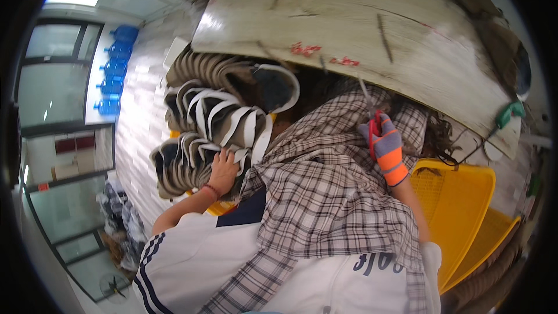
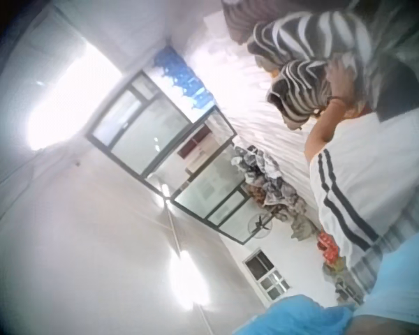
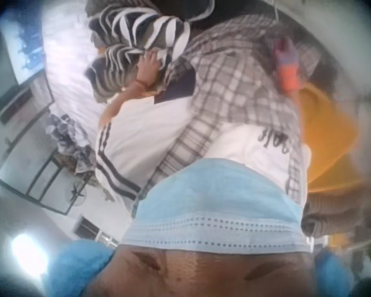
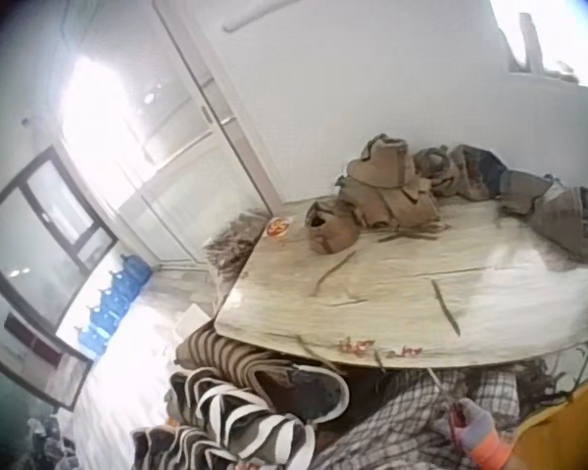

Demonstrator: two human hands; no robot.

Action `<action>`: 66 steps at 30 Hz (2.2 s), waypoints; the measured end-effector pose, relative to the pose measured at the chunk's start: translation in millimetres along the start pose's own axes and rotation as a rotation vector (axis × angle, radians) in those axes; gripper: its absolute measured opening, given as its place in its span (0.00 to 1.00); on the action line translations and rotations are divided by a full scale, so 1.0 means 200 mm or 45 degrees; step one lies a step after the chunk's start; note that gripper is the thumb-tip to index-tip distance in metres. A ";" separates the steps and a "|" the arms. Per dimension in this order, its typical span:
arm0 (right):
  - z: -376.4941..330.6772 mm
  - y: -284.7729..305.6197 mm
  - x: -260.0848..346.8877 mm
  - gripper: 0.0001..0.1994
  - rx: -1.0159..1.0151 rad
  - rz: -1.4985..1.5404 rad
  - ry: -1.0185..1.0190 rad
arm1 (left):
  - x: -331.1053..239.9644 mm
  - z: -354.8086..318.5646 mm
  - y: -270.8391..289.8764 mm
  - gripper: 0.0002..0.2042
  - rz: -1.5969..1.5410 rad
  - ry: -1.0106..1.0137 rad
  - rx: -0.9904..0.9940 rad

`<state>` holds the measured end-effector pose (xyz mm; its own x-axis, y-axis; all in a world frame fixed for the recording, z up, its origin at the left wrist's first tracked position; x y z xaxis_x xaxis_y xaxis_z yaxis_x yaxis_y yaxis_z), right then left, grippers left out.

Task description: The person uses a green electric trimmer to shave the exterior of a beige boot, then switches to red-handled scissors to trim the interior lining. They handle several boots, placing them on a table and into a yellow basket while working.

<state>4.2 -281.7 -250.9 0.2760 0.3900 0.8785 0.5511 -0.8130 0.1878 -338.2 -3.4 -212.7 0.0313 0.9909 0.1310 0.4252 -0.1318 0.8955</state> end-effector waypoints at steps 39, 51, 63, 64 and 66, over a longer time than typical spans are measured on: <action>0.20 1.08 0.44 0.19 -1.539 -0.437 0.276 | -0.37 1.03 1.55 0.12 -0.827 -0.620 -1.104; 0.16 1.07 0.50 0.17 -1.533 -0.193 0.450 | 0.37 0.90 1.67 0.18 -1.120 -0.100 -1.548; 0.38 1.17 0.26 0.20 -1.494 -0.056 0.417 | 0.40 0.78 1.06 0.21 -1.019 0.127 -1.403; 0.39 1.18 0.25 0.20 -1.493 -0.051 0.429 | 0.26 0.84 1.04 0.21 -1.163 0.066 -1.313; 0.37 1.14 0.29 0.21 -1.439 -0.027 0.324 | -0.03 0.88 1.03 0.21 -1.541 -0.082 -1.137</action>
<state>204.9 -412.1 -188.9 0.0379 0.4143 0.9093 -0.4995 -0.7803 0.3763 -92.7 -32.2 -104.0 0.1230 0.5069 -0.8532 -0.4522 0.7939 0.4065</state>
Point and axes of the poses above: each hand's wrist, its own z-axis towards the middle knuckle, its own y-axis out of the back of the hand, x = y × z, the point moved 8 cm from there along z, towards the middle knuckle, and after that the axes turned 11 degrees about -y, right-handed, at the moved point
